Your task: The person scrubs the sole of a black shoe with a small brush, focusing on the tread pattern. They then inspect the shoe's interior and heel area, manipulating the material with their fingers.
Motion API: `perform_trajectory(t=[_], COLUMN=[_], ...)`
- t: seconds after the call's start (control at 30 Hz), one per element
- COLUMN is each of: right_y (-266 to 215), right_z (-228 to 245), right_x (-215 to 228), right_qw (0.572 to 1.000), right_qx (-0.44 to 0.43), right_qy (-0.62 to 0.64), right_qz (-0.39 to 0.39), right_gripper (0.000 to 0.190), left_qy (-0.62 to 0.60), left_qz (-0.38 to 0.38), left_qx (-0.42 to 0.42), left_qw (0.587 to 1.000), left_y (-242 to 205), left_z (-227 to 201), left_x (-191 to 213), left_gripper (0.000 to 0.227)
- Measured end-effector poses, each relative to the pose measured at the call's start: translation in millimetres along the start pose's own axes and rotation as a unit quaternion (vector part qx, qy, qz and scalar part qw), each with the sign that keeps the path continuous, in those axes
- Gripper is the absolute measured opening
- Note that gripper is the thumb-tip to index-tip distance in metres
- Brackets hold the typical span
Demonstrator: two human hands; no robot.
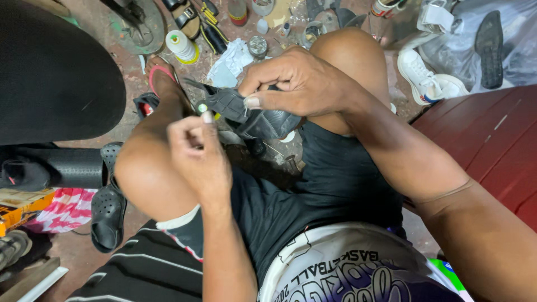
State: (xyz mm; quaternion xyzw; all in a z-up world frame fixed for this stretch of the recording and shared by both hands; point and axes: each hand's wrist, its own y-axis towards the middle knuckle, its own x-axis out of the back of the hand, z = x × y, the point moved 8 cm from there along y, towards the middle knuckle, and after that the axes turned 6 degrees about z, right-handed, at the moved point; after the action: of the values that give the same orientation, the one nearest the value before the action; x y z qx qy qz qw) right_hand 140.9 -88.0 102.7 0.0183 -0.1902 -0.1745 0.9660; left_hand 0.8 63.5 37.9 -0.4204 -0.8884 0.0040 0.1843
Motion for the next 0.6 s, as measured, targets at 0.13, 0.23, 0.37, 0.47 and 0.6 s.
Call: perform_trajectory(t=[0.13,0.23,0.37,0.47,0.6], right_y=[-7.3,-5.0,-2.7,-2.8,-0.7], right_z=[-4.1,0.3,-0.1,-3.4,-12.5], right_x=[-1.8,-1.6,5.7,4.0,-2.1], right_qw=[0.999,0.993,0.995,0.994,0.997], right_qx=[-0.016,0.024,-0.004,-0.032,-0.068], right_qy=[-0.02,-0.097,-0.096,-0.102,-0.023], right_qz=[0.037,0.067,0.03,0.014,0.02], right_gripper=[0.015,0.017,0.024,0.042,0.032], left_qy=[0.123,0.104,0.041,-0.211,-0.269], left_qz=[0.016,0.154,0.177,0.188,0.193], left_qx=[-0.3,-0.302,-0.172,-0.105,-0.064], left_qw=[0.946,0.935,0.968,0.953,0.941], left_y=[-13.7,-10.8,0.7,1.3,1.6], left_z=[-66.9,-75.4,-49.6,-23.1,-3.1], left_x=[14.2,-1.0,-4.9,-9.7,-12.3], left_gripper=[0.015,0.02,0.015,0.009,0.007])
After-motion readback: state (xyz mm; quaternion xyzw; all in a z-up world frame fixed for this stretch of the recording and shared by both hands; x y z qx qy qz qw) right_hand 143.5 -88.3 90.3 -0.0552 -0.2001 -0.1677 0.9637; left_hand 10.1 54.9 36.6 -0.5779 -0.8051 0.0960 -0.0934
